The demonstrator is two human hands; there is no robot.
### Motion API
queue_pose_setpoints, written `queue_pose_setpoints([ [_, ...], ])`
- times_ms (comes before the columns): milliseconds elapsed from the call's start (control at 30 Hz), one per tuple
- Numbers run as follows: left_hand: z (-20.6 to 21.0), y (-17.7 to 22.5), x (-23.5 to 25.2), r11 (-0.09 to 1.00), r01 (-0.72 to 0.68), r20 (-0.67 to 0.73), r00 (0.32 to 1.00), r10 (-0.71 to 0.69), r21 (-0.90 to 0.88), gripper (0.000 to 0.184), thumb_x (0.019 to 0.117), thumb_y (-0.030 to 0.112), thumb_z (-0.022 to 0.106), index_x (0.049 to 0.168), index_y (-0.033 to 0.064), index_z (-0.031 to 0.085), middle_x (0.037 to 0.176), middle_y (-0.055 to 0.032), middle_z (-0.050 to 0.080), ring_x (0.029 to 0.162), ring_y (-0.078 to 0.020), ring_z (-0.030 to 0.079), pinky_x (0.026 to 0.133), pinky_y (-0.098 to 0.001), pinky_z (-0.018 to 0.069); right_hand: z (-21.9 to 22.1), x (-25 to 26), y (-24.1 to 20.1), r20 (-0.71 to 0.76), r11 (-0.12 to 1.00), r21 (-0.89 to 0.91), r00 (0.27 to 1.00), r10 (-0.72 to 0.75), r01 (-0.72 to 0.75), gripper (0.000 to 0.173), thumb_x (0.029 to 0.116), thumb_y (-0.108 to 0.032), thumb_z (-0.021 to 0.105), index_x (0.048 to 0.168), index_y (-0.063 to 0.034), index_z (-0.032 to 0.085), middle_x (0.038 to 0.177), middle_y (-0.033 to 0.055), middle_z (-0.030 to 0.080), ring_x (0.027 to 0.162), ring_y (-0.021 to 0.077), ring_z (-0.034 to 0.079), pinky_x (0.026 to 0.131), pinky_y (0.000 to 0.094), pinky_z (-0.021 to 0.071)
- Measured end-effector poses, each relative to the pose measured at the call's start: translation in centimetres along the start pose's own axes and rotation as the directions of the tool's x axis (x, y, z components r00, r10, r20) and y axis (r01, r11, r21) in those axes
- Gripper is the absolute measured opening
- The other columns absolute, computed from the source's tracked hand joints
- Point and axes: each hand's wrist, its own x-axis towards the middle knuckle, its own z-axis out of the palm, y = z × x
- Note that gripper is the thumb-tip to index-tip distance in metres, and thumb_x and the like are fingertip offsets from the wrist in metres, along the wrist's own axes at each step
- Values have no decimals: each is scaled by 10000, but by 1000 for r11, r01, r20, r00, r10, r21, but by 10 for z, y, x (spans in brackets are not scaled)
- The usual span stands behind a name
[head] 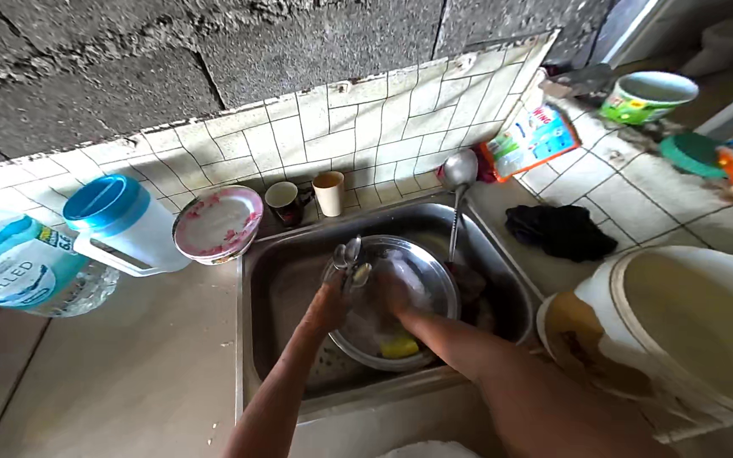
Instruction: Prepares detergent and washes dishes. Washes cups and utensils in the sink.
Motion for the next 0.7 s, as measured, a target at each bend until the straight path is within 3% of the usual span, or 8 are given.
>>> queue_pose_setpoints([
  [33,10,-6,5,1000,11,10,1000,-11,0,461,1005,61,563,1454,-1,480,1253,-229,637,1086,-314,658,966,-480,526,1,-6,-5,57,998,26,997,-52,51,469,1045,-230,546,1469,-32,521,1507,243,500,1412,396,471,1172,570,372],
  [100,30,-18,15,998,55,30,998,-55,7,478,1001,77,587,1461,7,476,1289,-234,634,1150,-338,650,1005,-513,514,0,-10,-6,245,988,-5,958,-149,155,534,1002,-158,605,1510,-46,485,1542,232,468,1440,421,419,1182,608,328],
  [200,50,-29,23,984,154,47,986,-159,92,518,995,116,618,1481,25,462,1356,-260,599,1229,-392,616,1040,-567,490,-11,-6,12,88,998,-11,995,-55,56,550,997,-194,623,1497,-12,484,1568,226,437,1458,400,408,1199,574,332],
  [300,60,-31,27,941,270,64,955,-288,205,594,1003,131,600,1549,58,378,1488,-272,477,1308,-421,558,1064,-583,477,-31,-18,4,336,985,-170,938,84,-27,594,951,-259,702,1440,30,530,1536,294,425,1417,480,417,1127,659,371],
  [367,67,-30,31,915,309,74,938,-338,260,617,1011,123,580,1575,75,332,1530,-276,418,1310,-429,554,1057,-571,487,-26,-40,4,473,999,-45,881,24,-4,594,985,-336,693,1428,32,547,1463,323,502,1375,491,468,1135,660,355],
  [500,80,-29,40,894,313,99,927,-361,321,595,1022,76,542,1574,60,319,1541,-288,401,1305,-453,551,1039,-586,495,-17,-63,-3,588,999,21,809,21,-41,458,1024,-156,623,1417,61,532,1393,328,559,1333,477,516,1128,638,363],
  [600,82,-29,43,880,296,112,927,-359,371,629,1014,52,548,1589,68,294,1564,-277,376,1293,-455,561,1024,-591,504,-28,-64,-5,618,997,-77,783,70,-28,376,1005,-113,631,1287,130,580,1281,343,599,1226,475,572,1042,639,422],
  [700,67,-30,43,908,227,169,939,-300,351,670,991,100,610,1583,57,300,1513,-288,439,1295,-461,555,1028,-627,482,-40,-61,3,488,995,85,873,-1,-47,266,987,-69,648,1153,140,644,1130,321,653,1069,431,634,976,589,473],
])
